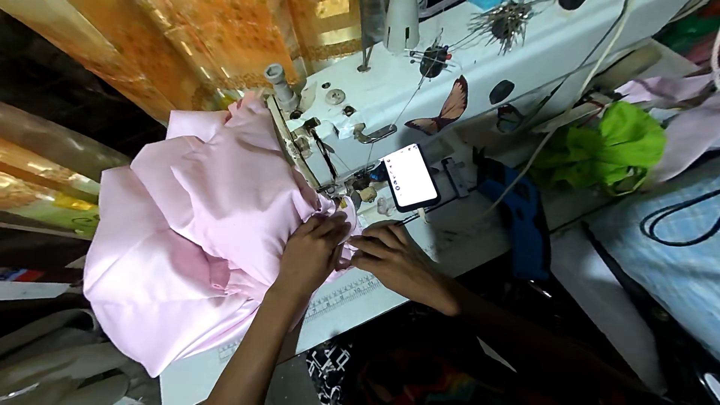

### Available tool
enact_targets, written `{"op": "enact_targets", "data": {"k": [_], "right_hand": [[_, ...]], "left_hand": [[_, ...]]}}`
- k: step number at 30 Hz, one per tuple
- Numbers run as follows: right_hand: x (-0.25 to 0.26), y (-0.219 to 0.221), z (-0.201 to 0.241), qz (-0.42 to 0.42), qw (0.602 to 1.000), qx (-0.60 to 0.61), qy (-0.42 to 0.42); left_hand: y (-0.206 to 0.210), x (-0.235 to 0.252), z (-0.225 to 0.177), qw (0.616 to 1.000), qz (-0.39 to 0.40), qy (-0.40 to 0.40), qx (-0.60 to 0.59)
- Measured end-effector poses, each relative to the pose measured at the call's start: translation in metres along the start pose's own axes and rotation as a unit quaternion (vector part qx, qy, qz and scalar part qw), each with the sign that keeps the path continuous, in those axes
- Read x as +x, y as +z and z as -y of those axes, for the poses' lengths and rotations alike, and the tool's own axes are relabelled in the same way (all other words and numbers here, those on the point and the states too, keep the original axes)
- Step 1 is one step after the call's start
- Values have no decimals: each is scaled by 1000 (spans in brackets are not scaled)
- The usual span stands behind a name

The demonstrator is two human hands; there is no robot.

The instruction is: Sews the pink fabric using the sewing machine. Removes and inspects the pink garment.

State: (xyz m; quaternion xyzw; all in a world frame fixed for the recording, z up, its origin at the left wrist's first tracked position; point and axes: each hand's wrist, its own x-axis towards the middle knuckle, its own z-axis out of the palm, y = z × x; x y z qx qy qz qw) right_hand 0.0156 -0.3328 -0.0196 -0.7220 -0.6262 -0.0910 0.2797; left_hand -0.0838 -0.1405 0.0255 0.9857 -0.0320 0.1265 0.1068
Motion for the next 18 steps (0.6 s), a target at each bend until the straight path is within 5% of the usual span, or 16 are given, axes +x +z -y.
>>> {"op": "enact_targets", "data": {"k": [9, 18], "right_hand": [[-2, 0, 0, -10, 1000, 5, 17], [-2, 4, 2, -17, 999, -15, 36]], "left_hand": [[5, 1, -36, 983, 47, -177, -32], [15, -5, -31, 981, 20, -185, -50]]}}
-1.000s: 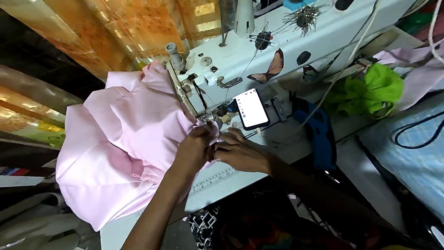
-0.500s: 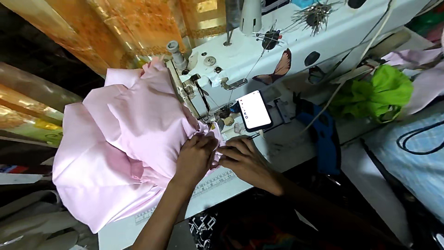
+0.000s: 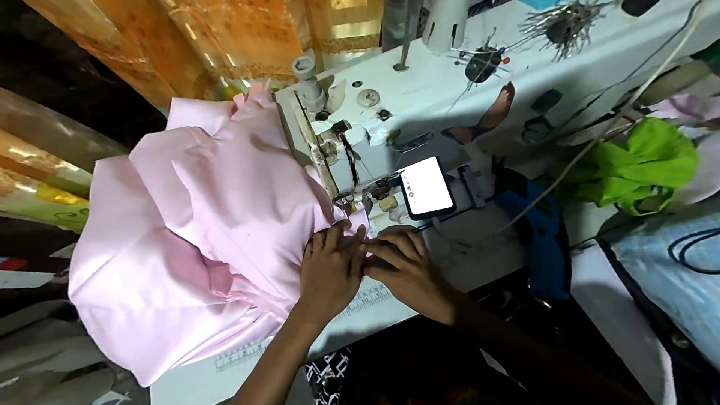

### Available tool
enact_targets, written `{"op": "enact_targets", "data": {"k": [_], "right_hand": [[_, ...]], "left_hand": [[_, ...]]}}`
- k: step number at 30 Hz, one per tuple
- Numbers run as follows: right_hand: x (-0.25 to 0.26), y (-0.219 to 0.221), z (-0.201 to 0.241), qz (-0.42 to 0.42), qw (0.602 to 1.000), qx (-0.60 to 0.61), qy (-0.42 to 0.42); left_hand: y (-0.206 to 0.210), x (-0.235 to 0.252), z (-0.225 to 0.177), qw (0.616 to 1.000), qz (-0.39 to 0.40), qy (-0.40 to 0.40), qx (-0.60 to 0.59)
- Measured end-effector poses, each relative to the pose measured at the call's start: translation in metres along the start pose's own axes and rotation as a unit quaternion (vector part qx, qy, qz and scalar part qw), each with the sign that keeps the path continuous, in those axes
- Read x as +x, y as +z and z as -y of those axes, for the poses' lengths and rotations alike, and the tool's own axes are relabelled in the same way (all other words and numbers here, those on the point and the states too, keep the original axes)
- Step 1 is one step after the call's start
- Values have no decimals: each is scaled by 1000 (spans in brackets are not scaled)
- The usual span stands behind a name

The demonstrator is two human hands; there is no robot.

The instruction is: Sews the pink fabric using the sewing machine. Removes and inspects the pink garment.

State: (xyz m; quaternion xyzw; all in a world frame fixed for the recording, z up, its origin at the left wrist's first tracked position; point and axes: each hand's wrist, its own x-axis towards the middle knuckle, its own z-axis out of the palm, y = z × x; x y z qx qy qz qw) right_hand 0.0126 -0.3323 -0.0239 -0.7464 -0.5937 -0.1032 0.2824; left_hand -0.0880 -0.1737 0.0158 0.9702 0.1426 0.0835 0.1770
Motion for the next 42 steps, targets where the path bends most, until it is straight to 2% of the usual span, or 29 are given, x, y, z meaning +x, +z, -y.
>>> {"op": "enact_targets", "data": {"k": [13, 16, 19, 22, 24, 30, 34, 37, 40, 42], "right_hand": [[16, 6, -8, -23, 999, 23, 13], [19, 10, -8, -28, 999, 18, 11], [22, 8, -8, -24, 1000, 5, 4], [29, 5, -3, -12, 1000, -5, 0], [32, 5, -1, -20, 1000, -5, -1], [40, 6, 17, -43, 999, 31, -7], [42, 5, 10, -53, 975, 203, -72], [39, 2, 3, 6, 959, 280, -33], [38, 5, 7, 9, 956, 293, -3], [39, 6, 13, -24, 954, 297, -24]], "left_hand": [[14, 11, 17, 996, -83, 29, 5], [-7, 17, 23, 998, -48, 47, -5], [-34, 24, 26, 990, -11, 116, 73], [-49, 31, 31, 968, -23, 217, 126], [-52, 34, 33, 960, -27, 238, 146], [-68, 41, 18, 965, 16, 173, 195], [-77, 47, 4, 970, 105, 126, 179], [-72, 44, -1, 971, 158, 88, 156], [-70, 41, 1, 982, 127, 72, 123], [-70, 41, 5, 987, 106, 80, 94]]}}
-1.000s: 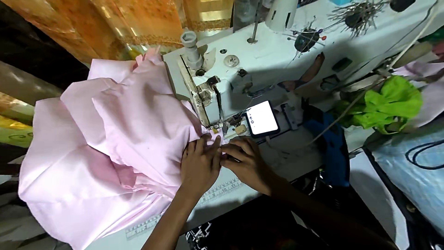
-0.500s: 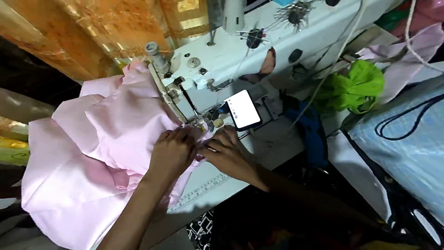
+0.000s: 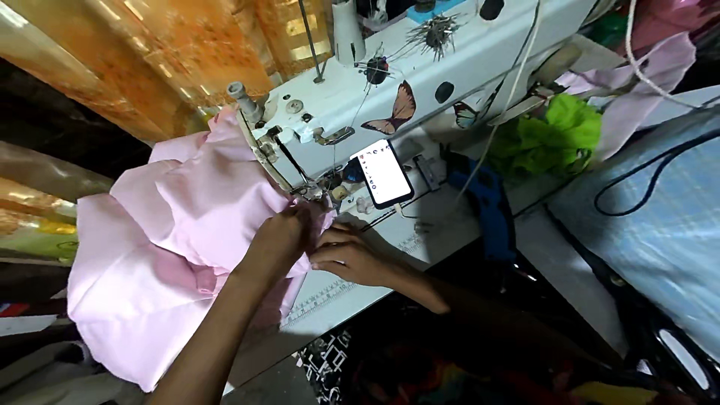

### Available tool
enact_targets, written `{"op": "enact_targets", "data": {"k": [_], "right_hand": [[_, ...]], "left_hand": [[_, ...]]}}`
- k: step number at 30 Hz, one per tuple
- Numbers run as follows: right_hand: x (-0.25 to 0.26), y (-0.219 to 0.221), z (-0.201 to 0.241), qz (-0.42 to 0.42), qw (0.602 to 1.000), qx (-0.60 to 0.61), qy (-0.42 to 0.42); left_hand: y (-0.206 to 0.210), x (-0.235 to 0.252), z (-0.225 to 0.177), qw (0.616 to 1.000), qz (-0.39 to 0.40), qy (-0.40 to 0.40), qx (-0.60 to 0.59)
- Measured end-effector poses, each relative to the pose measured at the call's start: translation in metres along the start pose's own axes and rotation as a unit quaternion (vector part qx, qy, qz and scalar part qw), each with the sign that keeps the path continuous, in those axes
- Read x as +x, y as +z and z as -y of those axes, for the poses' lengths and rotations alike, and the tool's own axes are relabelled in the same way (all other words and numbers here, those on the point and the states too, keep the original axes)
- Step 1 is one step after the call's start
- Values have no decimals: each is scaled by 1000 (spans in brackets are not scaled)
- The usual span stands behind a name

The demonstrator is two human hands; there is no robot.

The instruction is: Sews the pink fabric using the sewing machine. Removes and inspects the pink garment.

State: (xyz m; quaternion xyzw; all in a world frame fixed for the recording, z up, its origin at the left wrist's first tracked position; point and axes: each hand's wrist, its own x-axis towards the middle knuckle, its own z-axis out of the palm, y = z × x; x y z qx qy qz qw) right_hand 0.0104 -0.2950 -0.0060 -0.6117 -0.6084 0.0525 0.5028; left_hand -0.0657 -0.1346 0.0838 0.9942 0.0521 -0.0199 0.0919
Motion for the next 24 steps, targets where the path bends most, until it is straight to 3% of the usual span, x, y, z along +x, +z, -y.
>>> {"op": "enact_targets", "data": {"k": [5, 12, 17, 24], "right_hand": [[-3, -8, 0, 23, 996, -20, -79], [-21, -6, 2, 70, 986, -147, -25], [-25, -3, 2, 38, 978, -203, -31], [-23, -8, -4, 22, 968, -249, -9]], "left_hand": [[6, -2, -2, 999, -29, 16, -34], [38, -13, 8, 981, -145, 16, -127], [38, -12, 10, 981, -143, 32, -129], [52, -9, 13, 988, -126, 88, -22]]}}
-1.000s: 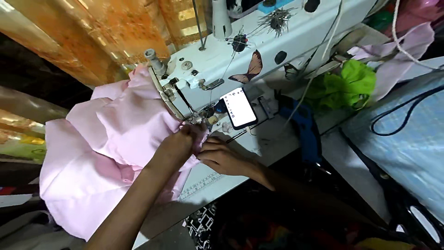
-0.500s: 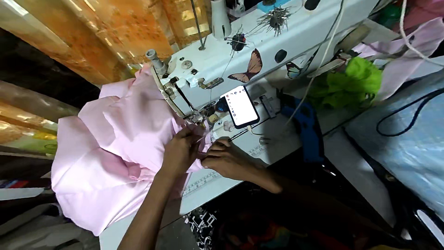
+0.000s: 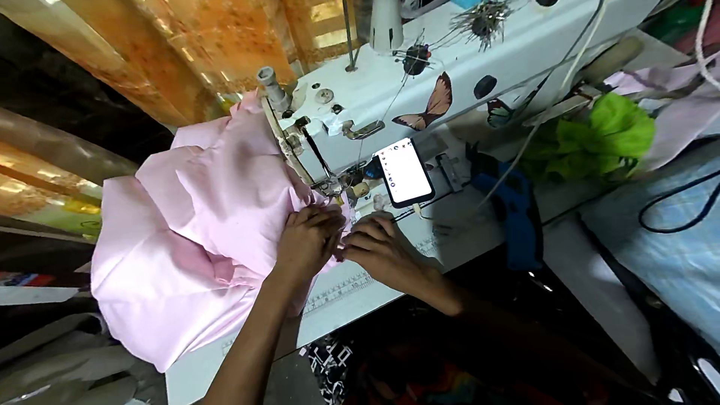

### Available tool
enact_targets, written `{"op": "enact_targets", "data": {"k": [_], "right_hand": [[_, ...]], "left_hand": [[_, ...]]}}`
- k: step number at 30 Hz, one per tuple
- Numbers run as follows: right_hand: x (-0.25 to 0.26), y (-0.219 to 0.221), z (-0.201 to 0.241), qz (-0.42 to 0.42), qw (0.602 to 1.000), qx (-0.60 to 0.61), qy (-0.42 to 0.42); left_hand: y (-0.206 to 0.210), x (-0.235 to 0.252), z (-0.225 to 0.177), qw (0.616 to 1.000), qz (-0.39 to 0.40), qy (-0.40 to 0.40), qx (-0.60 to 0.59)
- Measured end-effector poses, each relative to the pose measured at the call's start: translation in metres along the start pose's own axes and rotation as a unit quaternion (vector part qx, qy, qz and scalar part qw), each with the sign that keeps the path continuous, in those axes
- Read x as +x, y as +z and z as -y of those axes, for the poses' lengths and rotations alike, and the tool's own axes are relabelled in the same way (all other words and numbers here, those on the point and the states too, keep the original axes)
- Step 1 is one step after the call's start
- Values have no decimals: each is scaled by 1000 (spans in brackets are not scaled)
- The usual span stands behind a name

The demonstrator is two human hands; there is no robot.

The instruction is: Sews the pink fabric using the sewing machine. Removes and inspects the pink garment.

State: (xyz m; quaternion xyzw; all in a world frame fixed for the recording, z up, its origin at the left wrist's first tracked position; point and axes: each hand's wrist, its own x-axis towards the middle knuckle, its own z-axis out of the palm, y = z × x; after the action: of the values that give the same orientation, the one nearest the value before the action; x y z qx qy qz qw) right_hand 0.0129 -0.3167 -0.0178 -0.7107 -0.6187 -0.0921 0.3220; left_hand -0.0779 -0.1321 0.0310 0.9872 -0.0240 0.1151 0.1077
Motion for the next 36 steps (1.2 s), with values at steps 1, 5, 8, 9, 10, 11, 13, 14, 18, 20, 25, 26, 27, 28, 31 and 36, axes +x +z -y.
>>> {"op": "enact_targets", "data": {"k": [1, 5, 8, 9, 10, 11, 13, 14, 18, 20, 25, 26, 27, 28, 31, 36], "right_hand": [[0, -2, -1, 6, 1000, -6, -4], [-5, -7, -7, 13, 1000, -15, -10], [-9, -7, -11, 6, 1000, -22, -7], [-9, -7, -10, 9, 1000, -22, -5], [-9, -7, -10, 12, 1000, -20, -3], [-9, -7, -9, 13, 1000, -21, -1], [-9, -6, -9, 9, 1000, -27, -2], [-10, -5, -9, 6, 1000, -29, -3], [-7, -3, -10, -3, 999, -38, 0], [-4, -1, -13, -5, 999, -37, 4], [3, -1, -20, -14, 1000, -24, 7], [4, -1, -22, -14, 1000, -23, 8], [5, -1, -24, -19, 1000, -22, 8], [6, -1, -25, -25, 999, -20, 8], [9, -1, -27, -34, 999, -6, 12], [13, -1, -22, -28, 999, -27, 16]], "left_hand": [[0, 0, -1, 1000, 4, 2, 11], [-3, -2, -18, 997, 63, -45, 28], [-9, -4, -34, 985, 135, -107, 13], [-9, -5, -35, 983, 143, -119, 4], [-8, -6, -34, 982, 142, -125, -4], [-6, -7, -33, 982, 140, -130, -13], [-4, -7, -32, 981, 134, -141, -28], [-2, -7, -32, 980, 127, -147, -34], [8, -9, -33, 985, 76, -151, -15], [12, -8, -32, 986, 66, -153, 2], [23, -5, -34, 986, 12, -166, 23], [25, -4, -34, 985, -5, -169, 23], [29, -3, -35, 985, -24, -172, 22], [31, -2, -34, 984, -46, -174, 13], [15, 2, -28, 982, -37, -181, -44], [-39, 17, -6, 993, 81, -62, 64]]}}
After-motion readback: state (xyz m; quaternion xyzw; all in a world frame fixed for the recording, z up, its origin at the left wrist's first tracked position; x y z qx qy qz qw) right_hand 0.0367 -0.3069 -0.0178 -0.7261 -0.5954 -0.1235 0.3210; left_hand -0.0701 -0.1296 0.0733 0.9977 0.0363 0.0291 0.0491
